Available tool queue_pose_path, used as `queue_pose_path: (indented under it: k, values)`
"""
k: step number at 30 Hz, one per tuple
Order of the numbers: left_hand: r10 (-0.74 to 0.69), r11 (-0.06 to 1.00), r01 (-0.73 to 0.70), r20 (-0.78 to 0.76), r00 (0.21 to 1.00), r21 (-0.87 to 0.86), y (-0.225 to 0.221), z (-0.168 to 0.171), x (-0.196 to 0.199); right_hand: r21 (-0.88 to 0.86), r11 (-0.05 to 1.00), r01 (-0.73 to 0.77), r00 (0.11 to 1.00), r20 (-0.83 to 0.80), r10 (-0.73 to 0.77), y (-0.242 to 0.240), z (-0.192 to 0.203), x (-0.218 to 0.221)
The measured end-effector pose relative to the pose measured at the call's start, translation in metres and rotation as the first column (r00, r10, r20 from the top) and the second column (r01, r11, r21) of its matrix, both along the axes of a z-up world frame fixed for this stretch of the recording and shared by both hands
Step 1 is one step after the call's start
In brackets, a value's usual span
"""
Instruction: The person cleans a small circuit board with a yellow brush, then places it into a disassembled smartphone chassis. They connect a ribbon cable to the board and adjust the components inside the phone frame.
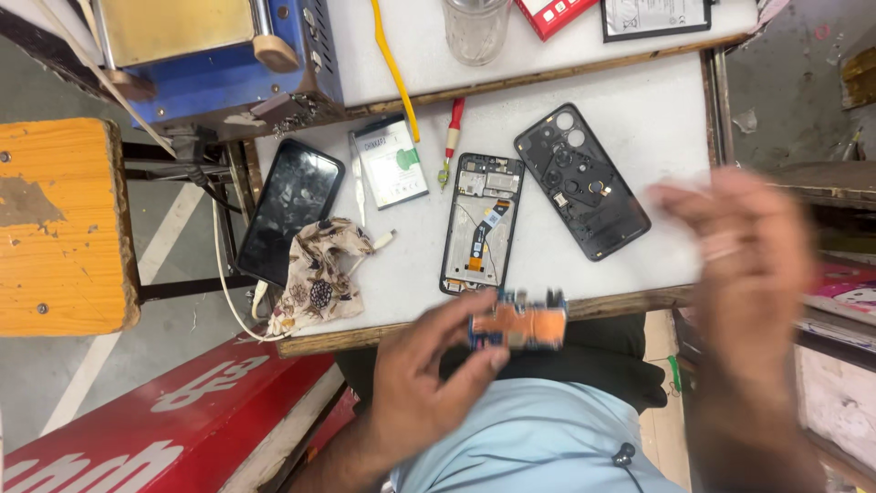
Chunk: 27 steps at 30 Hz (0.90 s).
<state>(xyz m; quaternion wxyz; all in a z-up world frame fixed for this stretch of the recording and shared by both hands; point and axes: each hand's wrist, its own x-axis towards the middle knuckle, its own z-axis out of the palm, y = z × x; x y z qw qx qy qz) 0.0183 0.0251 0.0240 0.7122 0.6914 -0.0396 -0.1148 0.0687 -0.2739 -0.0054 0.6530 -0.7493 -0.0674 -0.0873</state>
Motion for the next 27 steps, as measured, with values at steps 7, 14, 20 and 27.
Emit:
queue_pose_path:
  k: [7, 14, 20, 27]
  values:
    - [-0.077, 0.995, 0.093, 0.338, 0.938, -0.032, 0.015, -0.001, -0.035, -0.032, 0.797, 0.603, 0.784, -0.158, -0.600, -0.165, -0.147, 0.003]
    - [0.092, 0.993, -0.115, 0.444, 0.891, 0.026, 0.015, -0.012, -0.031, -0.077, 0.884, 0.461, 0.553, -0.754, -0.354, -0.096, -0.271, -0.089]
    - [0.255, 0.953, -0.242, 0.051, 0.966, -0.181, -0.001, -0.026, -0.013, 0.097, 0.708, 0.700, 0.562, -0.686, -0.462, -0.135, -0.173, -0.064]
    - [0.162, 0.972, -0.159, 0.004, 0.987, -0.171, -0.015, -0.041, -0.016, 0.125, 0.965, 0.230, 0.973, -0.063, -0.224, -0.038, -0.056, -0.062]
